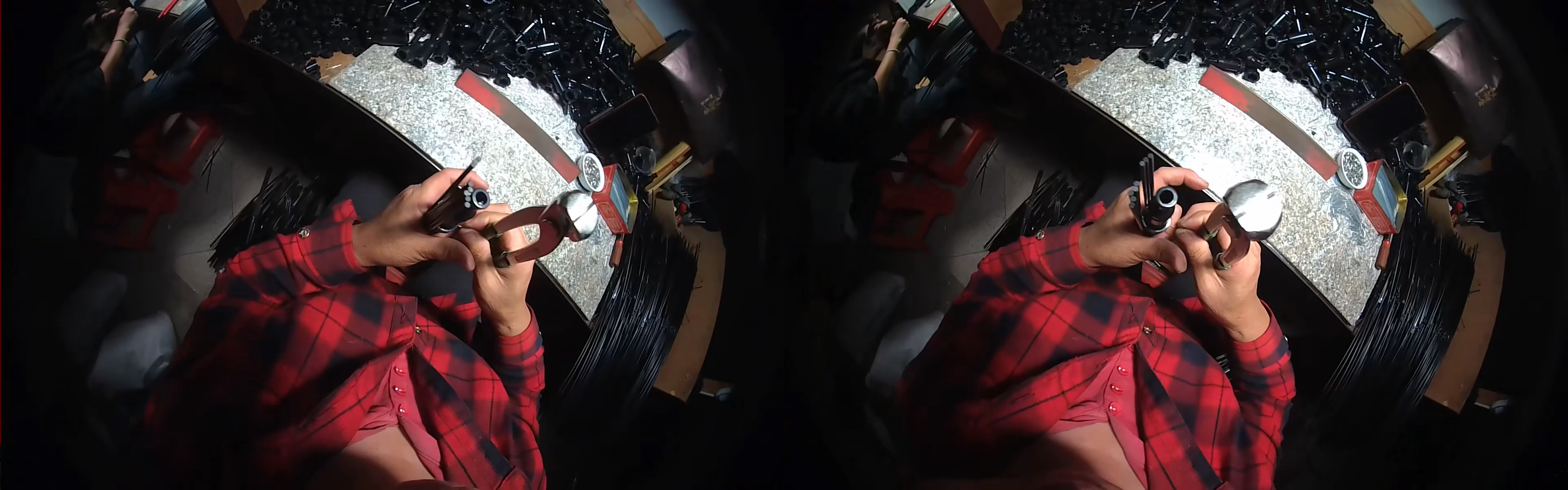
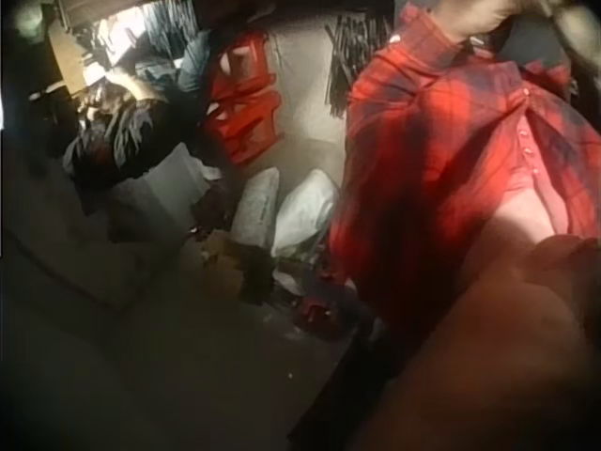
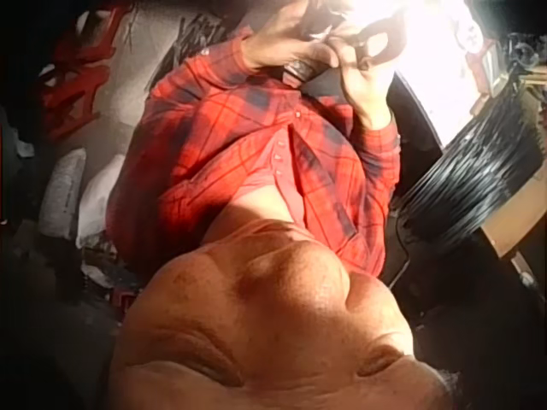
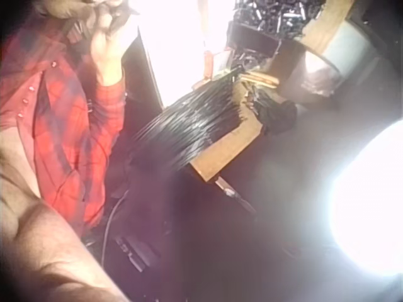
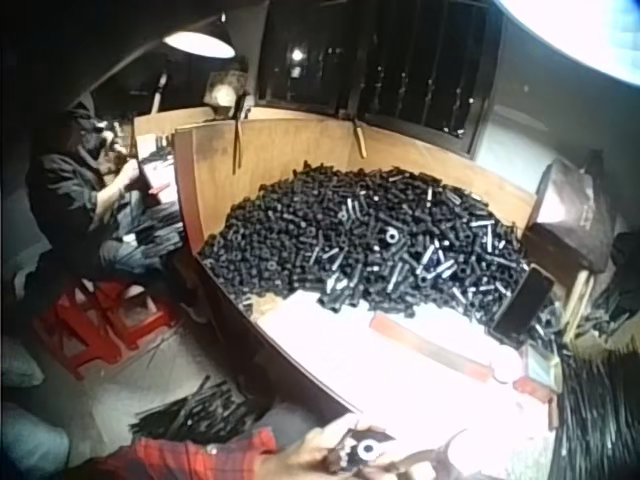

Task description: Assembling and preparing wire bundles at a factory workbench using pliers and a built-in ruler.

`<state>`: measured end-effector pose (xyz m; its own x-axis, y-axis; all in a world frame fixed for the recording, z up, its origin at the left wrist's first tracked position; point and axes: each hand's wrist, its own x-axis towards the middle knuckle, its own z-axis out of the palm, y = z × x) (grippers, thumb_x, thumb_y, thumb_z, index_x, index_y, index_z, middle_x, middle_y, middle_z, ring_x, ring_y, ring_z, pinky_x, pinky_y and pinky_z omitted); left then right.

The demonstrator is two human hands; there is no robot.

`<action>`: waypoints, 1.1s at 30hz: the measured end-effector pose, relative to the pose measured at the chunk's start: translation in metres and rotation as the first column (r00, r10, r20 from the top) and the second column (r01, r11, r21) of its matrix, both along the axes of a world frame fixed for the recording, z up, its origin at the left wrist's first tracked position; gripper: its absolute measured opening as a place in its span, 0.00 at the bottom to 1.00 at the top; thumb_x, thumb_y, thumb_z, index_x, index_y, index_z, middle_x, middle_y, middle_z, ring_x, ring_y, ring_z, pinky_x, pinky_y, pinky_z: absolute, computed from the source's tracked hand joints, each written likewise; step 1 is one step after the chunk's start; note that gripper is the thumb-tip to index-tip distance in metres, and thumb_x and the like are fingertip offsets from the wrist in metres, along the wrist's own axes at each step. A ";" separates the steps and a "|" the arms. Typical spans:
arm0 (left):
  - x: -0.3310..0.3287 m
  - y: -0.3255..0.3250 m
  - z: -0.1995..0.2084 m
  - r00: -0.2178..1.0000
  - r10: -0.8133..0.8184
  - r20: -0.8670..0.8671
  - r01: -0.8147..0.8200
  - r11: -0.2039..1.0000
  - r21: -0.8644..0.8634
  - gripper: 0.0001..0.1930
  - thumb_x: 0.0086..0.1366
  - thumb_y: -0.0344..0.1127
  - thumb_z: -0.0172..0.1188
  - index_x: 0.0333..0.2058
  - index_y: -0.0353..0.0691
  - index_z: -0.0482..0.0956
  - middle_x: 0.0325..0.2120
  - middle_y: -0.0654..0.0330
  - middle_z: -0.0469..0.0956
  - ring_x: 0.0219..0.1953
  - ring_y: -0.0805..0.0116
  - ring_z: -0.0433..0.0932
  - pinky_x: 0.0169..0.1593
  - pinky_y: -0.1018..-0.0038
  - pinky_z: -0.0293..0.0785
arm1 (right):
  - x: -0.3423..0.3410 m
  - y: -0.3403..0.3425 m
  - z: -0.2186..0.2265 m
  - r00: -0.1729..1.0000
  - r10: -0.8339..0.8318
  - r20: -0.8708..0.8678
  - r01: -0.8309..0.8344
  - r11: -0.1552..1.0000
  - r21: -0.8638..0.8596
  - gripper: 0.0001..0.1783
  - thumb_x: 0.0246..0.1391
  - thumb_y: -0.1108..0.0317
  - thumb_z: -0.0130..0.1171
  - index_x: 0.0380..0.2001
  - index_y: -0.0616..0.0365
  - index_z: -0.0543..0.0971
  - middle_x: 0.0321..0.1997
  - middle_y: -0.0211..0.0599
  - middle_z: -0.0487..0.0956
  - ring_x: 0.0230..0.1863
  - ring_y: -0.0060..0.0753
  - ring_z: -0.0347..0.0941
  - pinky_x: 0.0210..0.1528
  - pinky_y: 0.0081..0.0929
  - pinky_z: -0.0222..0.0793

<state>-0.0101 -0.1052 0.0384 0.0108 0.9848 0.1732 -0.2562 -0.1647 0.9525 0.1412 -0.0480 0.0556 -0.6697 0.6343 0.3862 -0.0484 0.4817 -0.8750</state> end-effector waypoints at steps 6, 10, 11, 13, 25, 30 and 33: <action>0.003 -0.001 -0.008 1.000 0.010 0.001 -0.010 0.998 0.058 0.41 0.41 0.32 0.74 0.53 0.34 0.60 0.32 0.67 0.72 0.35 0.83 0.69 0.40 0.83 0.66 | -0.001 -0.008 0.002 0.998 -0.039 -0.052 0.035 0.996 -0.080 0.06 0.46 0.84 0.54 0.29 0.65 0.73 0.32 0.40 0.73 0.32 0.31 0.72 0.34 0.25 0.69; 0.002 0.001 -0.009 0.999 0.011 -0.044 -0.006 0.995 0.099 0.41 0.40 0.35 0.75 0.52 0.34 0.61 0.40 0.63 0.70 0.42 0.79 0.69 0.46 0.80 0.66 | 0.000 -0.006 0.000 0.998 -0.048 -0.050 0.049 0.998 0.035 0.07 0.45 0.85 0.55 0.29 0.65 0.74 0.31 0.40 0.73 0.32 0.32 0.72 0.34 0.27 0.70; 0.001 0.001 -0.010 0.999 0.006 -0.051 -0.001 0.996 0.091 0.41 0.40 0.36 0.75 0.52 0.34 0.62 0.41 0.63 0.70 0.43 0.78 0.68 0.47 0.79 0.65 | 0.000 -0.004 0.001 0.998 -0.035 -0.046 0.038 0.997 0.065 0.07 0.45 0.85 0.55 0.29 0.65 0.74 0.31 0.40 0.73 0.33 0.32 0.72 0.35 0.27 0.70; 0.001 0.002 -0.009 0.998 0.002 -0.057 0.002 0.997 0.083 0.41 0.40 0.37 0.75 0.52 0.34 0.62 0.42 0.62 0.69 0.45 0.77 0.68 0.48 0.79 0.65 | 0.000 -0.003 0.002 0.999 -0.011 -0.037 0.016 0.992 0.123 0.07 0.45 0.84 0.55 0.30 0.65 0.74 0.32 0.40 0.73 0.34 0.31 0.71 0.35 0.27 0.69; 0.001 0.003 -0.009 0.991 0.046 -0.124 -0.025 0.986 0.162 0.40 0.39 0.38 0.75 0.51 0.33 0.63 0.43 0.61 0.70 0.46 0.74 0.69 0.49 0.78 0.65 | 0.000 -0.006 -0.001 0.997 -0.032 -0.071 0.036 0.998 0.051 0.08 0.46 0.85 0.54 0.31 0.64 0.72 0.32 0.40 0.73 0.34 0.32 0.71 0.37 0.26 0.68; 0.001 0.002 -0.009 0.994 0.019 -0.107 -0.004 0.990 0.143 0.40 0.39 0.36 0.75 0.51 0.33 0.63 0.42 0.61 0.71 0.45 0.74 0.70 0.49 0.77 0.66 | 0.001 -0.005 -0.005 0.991 0.001 -0.132 0.001 1.000 0.012 0.09 0.47 0.85 0.53 0.33 0.63 0.71 0.33 0.40 0.72 0.35 0.31 0.70 0.37 0.26 0.68; 0.001 0.002 -0.009 0.995 0.020 -0.101 -0.005 0.989 0.148 0.40 0.40 0.35 0.75 0.51 0.33 0.63 0.41 0.60 0.71 0.44 0.74 0.70 0.48 0.77 0.67 | 0.003 -0.004 -0.005 0.997 -0.004 -0.073 0.007 0.999 0.042 0.09 0.47 0.85 0.53 0.33 0.63 0.71 0.32 0.41 0.72 0.35 0.31 0.70 0.37 0.26 0.67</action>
<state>-0.0091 -0.1032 0.0293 0.0240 0.9487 0.3154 -0.1557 -0.3081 0.9385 0.1440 -0.0523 0.0507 -0.6356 0.6200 0.4601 -0.1087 0.5181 -0.8484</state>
